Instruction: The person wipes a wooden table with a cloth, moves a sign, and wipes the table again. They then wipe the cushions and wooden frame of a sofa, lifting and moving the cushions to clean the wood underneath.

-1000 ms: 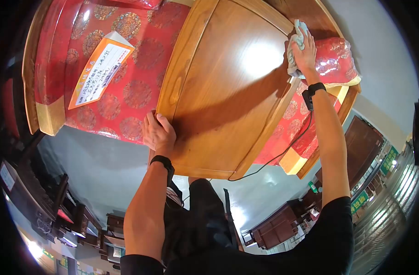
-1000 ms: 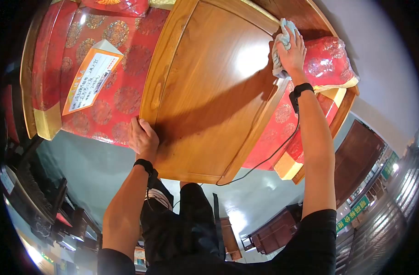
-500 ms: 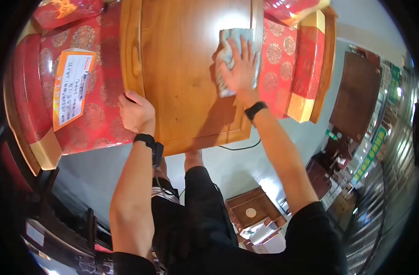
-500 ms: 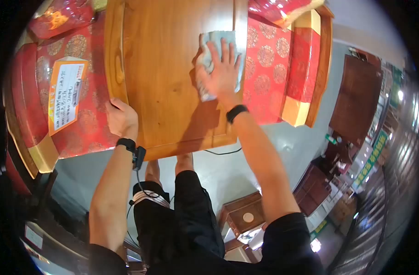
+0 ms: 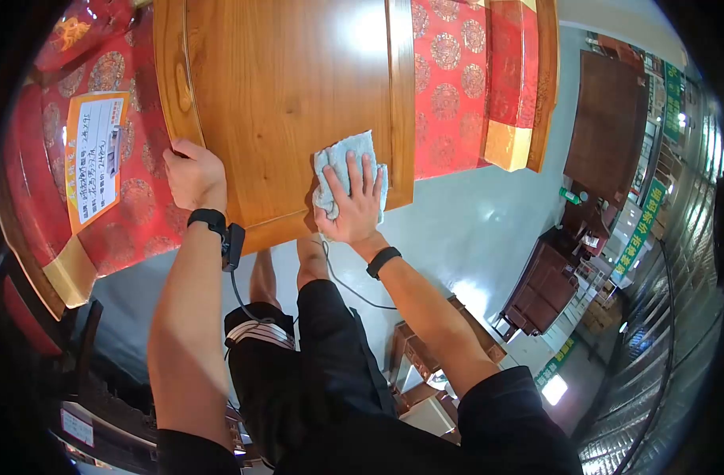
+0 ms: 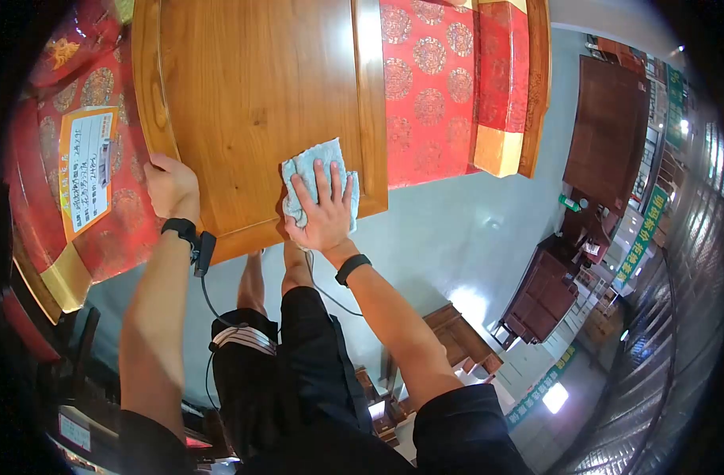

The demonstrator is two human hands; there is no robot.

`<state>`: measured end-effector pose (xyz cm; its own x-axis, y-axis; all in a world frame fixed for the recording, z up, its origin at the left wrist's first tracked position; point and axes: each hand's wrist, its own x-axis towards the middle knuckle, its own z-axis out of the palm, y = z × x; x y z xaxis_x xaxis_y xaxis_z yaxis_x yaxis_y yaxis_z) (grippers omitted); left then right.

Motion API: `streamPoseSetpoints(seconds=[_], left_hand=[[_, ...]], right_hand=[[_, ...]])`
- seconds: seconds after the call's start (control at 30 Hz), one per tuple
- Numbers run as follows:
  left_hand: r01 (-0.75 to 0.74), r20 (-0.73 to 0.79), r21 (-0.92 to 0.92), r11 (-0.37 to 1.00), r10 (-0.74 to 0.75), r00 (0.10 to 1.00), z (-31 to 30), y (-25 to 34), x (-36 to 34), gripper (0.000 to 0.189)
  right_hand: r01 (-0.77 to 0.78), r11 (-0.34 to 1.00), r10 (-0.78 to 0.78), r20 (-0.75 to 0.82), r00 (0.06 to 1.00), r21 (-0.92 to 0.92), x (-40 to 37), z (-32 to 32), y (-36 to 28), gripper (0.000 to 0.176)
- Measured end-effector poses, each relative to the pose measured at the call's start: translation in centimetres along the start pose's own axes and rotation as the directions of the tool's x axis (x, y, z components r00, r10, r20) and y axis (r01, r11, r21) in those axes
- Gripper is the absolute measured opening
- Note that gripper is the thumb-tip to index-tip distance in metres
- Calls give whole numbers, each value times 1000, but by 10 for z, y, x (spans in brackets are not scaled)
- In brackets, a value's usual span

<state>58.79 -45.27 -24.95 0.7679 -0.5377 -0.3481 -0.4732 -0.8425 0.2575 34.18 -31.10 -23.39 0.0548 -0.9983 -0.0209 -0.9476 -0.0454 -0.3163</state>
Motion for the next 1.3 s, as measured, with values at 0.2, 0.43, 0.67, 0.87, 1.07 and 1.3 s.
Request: streamPoseSetpoints(seconds=[0.2,0.43,0.67,0.87,1.07,1.3], left_hand=[[-2,-31,-5,1000,2,1000,7,-6,1,59],[22,-49,18,1000,-21,999,3,1,-4,51],[-3,-64,38,999,5,998,8,-7,1,44],[-31,-96,41,999,35,995,13,-12,3,42],[-16,-84,38,999,19,996,11,-8,0,42],[21,-127,90,996,-9,992,17,-12,4,44]], right_hand=[[399,916,-395,256,882,38,58,-34,62,73],[497,867,-483,279,830,24,115,-44,93,71],[595,802,-563,412,716,61,164,-53,108,72],[604,797,-592,237,770,29,281,-49,116,74],[534,845,-534,-35,844,-10,368,-32,134,67],[434,892,-446,-97,890,-123,410,-41,123,65]])
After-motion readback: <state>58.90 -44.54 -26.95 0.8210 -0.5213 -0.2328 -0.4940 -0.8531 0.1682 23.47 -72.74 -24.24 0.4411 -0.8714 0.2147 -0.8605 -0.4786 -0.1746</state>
